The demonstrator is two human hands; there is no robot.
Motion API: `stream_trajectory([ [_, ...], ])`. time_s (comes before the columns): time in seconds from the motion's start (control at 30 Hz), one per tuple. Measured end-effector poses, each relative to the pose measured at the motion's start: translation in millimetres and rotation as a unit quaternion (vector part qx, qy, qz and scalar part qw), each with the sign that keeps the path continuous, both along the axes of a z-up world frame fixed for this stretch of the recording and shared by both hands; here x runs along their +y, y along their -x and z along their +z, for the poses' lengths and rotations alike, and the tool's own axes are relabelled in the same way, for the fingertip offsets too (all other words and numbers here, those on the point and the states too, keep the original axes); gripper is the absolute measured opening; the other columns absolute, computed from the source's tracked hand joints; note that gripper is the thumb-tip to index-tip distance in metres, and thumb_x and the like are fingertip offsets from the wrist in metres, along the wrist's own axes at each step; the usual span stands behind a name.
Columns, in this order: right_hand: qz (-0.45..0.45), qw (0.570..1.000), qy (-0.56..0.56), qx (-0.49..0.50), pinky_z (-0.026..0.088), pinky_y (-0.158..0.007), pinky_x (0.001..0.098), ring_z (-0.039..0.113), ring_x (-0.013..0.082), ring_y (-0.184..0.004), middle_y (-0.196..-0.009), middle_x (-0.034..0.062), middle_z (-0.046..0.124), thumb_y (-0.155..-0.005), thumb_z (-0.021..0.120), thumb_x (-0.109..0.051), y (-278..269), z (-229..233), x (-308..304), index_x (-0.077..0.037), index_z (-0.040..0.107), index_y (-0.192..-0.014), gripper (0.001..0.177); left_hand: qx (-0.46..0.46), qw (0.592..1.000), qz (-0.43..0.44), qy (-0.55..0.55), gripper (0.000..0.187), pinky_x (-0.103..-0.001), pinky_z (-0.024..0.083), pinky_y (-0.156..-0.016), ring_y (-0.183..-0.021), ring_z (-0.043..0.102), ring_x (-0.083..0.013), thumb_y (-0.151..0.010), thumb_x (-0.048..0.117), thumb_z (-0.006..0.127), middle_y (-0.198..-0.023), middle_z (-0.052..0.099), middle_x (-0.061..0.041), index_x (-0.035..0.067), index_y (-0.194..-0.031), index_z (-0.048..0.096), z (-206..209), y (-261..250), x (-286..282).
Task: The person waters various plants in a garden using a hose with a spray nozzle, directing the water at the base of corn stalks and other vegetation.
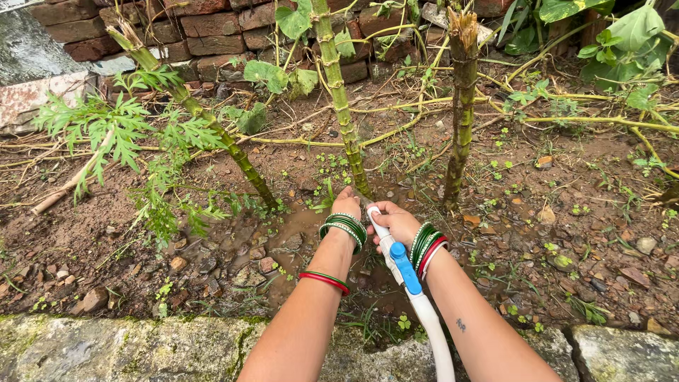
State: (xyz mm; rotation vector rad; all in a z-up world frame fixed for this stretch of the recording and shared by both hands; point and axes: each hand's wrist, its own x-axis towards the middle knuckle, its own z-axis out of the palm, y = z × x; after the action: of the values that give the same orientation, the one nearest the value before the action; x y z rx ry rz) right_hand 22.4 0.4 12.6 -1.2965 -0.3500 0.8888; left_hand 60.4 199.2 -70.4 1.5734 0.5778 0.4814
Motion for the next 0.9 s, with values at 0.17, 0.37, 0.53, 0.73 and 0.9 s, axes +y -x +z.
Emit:
stream_trajectory([
  [0.17, 0.022, 1.0, 0.015, -0.01, 0.058, -0.055, 0.0377, 0.064, 0.0178, -0.064, -0.083, 0.0067, 0.064, -0.103, 0.055, -0.023, 2.9, 3.0, 14.5, -0.014, 0.05, -0.131, 0.03, 0.06, 0.988, -0.017, 0.139, 0.052, -0.039, 0.05, -0.074, -0.095, 0.063, -0.0271, -0.099, 0.007, 0.043, -0.127, 0.069, -0.018, 0.011, -0.151, 0.048, 33.0, 25.4, -6.9],
  [0.37, 0.045, 0.998, 0.039, 0.009, 0.057, -0.054, 0.0393, 0.063, 0.0193, -0.064, -0.086, 0.0101, 0.065, -0.102, 0.054, -0.021, 5.5, -20.0, 30.4, -0.013, 0.049, -0.129, 0.028, 0.055, 0.998, -0.001, 0.043, 0.047, -0.033, 0.052, -0.076, -0.092, 0.066, -0.0232, -0.098, 0.002, 0.045, -0.121, 0.073, -0.02, 0.008, -0.14, 0.065, -29.1, 5.0, 44.1],
  [0.53, 0.049, 0.997, 0.044, 0.038, 0.057, -0.055, 0.0409, 0.062, 0.0203, -0.065, -0.088, 0.012, 0.065, -0.102, 0.052, -0.018, -1.7, -29.1, 28.1, -0.014, 0.046, -0.129, 0.027, 0.042, 0.995, 0.082, 0.037, 0.046, -0.035, 0.052, -0.085, -0.101, 0.069, -0.0242, -0.095, 0.001, 0.049, -0.123, 0.073, -0.017, 0.01, -0.137, 0.064, -23.2, 34.2, 60.5],
  [0.73, 0.055, 0.998, 0.039, 0.016, 0.058, -0.056, 0.0402, 0.063, 0.0196, -0.067, -0.09, 0.0124, 0.067, -0.102, 0.053, -0.02, 7.3, -19.6, 28.8, -0.013, 0.05, -0.131, 0.03, 0.161, 0.972, 0.142, -0.1, 0.057, -0.041, 0.053, -0.095, -0.112, 0.068, -0.0318, -0.087, 0.001, 0.057, -0.127, 0.067, -0.02, 0.016, -0.142, 0.058, 37.1, 73.9, 37.8],
  [0.9, 0.046, 0.997, 0.042, 0.034, 0.058, -0.055, 0.0403, 0.063, 0.0196, -0.065, -0.089, 0.0123, 0.067, -0.102, 0.052, -0.023, 6.2, -24.4, 25.7, -0.014, 0.05, -0.131, 0.03, 0.21, 0.96, 0.043, -0.178, 0.065, -0.042, 0.053, -0.099, -0.115, 0.068, -0.0332, -0.085, 0.003, 0.058, -0.129, 0.066, -0.022, 0.019, -0.148, 0.052, 48.1, 66.1, 20.7],
])
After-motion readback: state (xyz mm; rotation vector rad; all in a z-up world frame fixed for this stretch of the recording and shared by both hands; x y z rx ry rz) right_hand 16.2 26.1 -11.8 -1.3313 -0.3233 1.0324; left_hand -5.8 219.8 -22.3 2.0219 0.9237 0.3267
